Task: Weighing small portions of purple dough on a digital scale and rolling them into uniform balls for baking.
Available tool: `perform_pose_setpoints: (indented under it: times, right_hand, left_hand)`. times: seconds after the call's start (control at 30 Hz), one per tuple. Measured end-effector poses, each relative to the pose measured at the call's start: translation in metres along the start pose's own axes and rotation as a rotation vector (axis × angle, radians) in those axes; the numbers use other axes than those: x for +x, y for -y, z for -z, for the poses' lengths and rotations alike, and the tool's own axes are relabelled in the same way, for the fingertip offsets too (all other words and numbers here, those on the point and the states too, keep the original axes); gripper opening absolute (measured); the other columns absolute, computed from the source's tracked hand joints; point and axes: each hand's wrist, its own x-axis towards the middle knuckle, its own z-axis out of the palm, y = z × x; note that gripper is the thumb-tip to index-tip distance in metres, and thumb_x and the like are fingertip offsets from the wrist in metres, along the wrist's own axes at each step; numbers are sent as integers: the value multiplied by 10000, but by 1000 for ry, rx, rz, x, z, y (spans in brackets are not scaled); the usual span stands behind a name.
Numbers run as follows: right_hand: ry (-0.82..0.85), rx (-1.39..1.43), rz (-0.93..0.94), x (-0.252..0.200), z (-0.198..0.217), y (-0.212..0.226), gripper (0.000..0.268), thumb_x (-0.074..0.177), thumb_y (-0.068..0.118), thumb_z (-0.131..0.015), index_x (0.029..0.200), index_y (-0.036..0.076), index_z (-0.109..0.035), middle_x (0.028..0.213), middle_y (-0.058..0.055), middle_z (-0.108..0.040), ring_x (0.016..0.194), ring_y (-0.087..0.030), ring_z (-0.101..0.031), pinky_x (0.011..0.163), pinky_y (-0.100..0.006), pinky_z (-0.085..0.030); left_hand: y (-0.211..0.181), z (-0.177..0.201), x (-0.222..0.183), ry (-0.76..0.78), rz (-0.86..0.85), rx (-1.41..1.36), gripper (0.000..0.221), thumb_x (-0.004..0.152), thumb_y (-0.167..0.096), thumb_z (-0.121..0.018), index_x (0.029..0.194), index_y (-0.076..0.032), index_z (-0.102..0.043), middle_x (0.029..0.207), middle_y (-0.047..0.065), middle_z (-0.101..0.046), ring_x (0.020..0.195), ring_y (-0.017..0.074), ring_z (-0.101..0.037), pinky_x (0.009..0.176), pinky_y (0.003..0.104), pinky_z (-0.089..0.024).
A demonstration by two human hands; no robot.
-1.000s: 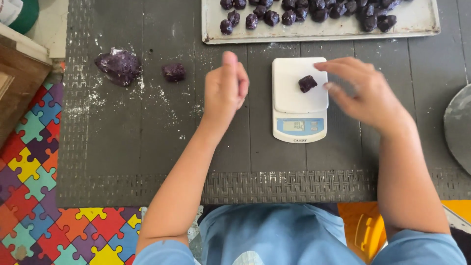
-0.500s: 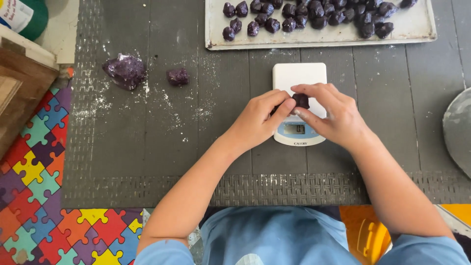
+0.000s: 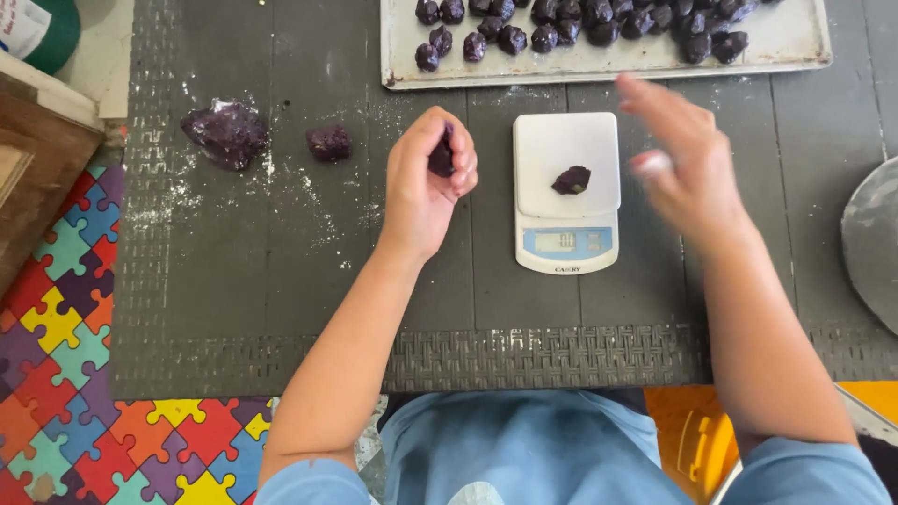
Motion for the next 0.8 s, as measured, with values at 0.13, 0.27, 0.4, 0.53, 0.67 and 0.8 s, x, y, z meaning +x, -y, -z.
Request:
perform_pose_setpoints:
  times: [0.13, 0.27, 0.4, 0.53, 0.67, 0.8]
  right_hand:
    - [-136, 153, 0, 4, 16, 14, 818, 1004, 600, -155, 1413, -62, -406, 1284, -284, -554, 1079, -351, -596, 771, -386, -438]
    - [-66, -14, 75, 3, 12, 11, 566, 1056, 381, -310, 1302, -87, -514, 1226, -243, -602, 1083, -348, -601, 892, -475, -447]
    - [47, -43, 112, 0, 6, 13, 254, 1016, 145, -543, 1181, -31, -619, 1148, -174, -651, 1051, -311, -617, 920, -428, -413]
    - [168, -35, 99, 2, 6, 20, 246, 984, 118, -551, 1190, 3, -621, 1024, -95, -640, 965, -243, -613, 835, -381, -399]
    - [231, 46, 91, 5, -11, 29, 345, 832, 91, -680, 1148, -20, -600, 947, -161, -603, 833, -315, -602, 804, -413, -457]
    - [107, 77, 43, 0, -18, 21, 244, 804, 103, -758, 992, -29, -676, 781, -142, -618, 698, -301, -617, 721, -368, -487]
  left_hand:
    - [11, 12, 2, -12, 69, -161, 242, 902, -228, -443, 947, -16, -549, 645, 27, -462, 526, 97, -358, 474, 236, -260]
    - [13, 16, 4, -59, 133, -186, 327, 921, -175, -448, 1170, -2, -570, 951, 139, -628, 720, 135, -581, 582, 210, -485]
    - [20, 23, 8, -139, 122, -276, 231, 956, -201, -504, 1087, -22, -566, 1024, 140, -622, 771, 123, -615, 617, 193, -552]
    - [11, 14, 9, -172, 149, -229, 281, 888, -398, -515, 833, -123, -493, 684, -32, -401, 477, 15, -228, 331, 139, -132]
    - [9, 7, 5, -159, 156, 6, 464, 881, -539, -352, 599, -170, -363, 503, -63, -230, 398, 36, -170, 308, 164, -82]
    - [26, 15, 6, 21, -81, 480, 561, 976, -485, -226, 588, -146, -448, 405, -36, -359, 303, 35, -328, 253, 123, -256]
